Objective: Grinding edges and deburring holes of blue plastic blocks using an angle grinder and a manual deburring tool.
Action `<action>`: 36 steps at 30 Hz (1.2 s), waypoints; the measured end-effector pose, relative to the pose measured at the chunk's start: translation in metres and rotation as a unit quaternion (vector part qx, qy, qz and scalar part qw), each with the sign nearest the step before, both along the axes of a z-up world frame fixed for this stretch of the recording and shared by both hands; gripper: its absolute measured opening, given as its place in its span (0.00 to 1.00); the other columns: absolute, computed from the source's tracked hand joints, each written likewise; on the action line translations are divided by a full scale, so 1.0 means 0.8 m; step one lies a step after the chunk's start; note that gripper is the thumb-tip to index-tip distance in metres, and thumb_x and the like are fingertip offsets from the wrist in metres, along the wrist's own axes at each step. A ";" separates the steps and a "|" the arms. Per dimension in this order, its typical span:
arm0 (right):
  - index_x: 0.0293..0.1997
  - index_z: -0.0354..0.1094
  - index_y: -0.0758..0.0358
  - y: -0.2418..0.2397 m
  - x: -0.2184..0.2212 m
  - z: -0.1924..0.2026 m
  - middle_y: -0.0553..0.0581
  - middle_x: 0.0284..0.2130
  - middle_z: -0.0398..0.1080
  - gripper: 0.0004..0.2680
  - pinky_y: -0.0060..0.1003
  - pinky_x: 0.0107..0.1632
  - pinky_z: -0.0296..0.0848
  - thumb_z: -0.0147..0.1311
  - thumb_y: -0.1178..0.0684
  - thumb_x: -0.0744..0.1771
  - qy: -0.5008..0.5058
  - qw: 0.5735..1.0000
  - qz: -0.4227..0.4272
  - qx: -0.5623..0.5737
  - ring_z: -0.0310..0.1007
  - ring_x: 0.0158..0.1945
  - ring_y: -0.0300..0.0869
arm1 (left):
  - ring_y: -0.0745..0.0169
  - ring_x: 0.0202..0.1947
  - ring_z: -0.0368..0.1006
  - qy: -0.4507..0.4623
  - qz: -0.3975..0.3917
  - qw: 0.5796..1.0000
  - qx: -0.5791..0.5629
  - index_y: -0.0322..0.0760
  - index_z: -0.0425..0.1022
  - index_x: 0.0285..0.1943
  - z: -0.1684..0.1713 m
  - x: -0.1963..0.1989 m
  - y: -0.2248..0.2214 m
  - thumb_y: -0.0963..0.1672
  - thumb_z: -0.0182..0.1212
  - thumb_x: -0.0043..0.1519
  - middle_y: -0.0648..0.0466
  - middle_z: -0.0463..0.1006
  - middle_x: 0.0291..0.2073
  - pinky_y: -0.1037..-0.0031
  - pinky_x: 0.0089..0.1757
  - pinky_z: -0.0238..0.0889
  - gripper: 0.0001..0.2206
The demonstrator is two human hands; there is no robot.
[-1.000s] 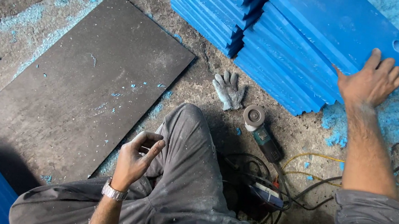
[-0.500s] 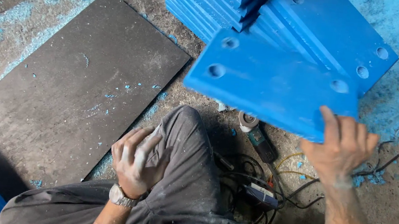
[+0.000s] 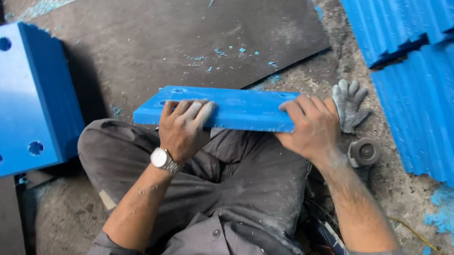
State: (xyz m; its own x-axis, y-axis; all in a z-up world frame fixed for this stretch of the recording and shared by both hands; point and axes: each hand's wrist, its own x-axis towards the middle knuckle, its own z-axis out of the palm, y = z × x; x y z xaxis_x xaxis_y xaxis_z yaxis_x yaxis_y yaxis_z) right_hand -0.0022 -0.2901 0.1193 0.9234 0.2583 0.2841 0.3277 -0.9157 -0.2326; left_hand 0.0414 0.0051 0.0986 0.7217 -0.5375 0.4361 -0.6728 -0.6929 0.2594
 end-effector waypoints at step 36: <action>0.71 0.51 0.66 -0.226 -0.349 -0.377 0.72 0.56 0.57 0.34 0.65 0.59 0.63 0.69 0.41 0.62 0.189 0.797 -0.569 0.079 0.59 0.59 0.66 | 0.49 0.48 0.73 -0.015 0.152 0.981 0.116 0.43 0.75 0.43 -0.126 0.100 0.056 0.50 0.77 0.53 0.53 0.77 0.41 0.59 0.48 0.59 0.17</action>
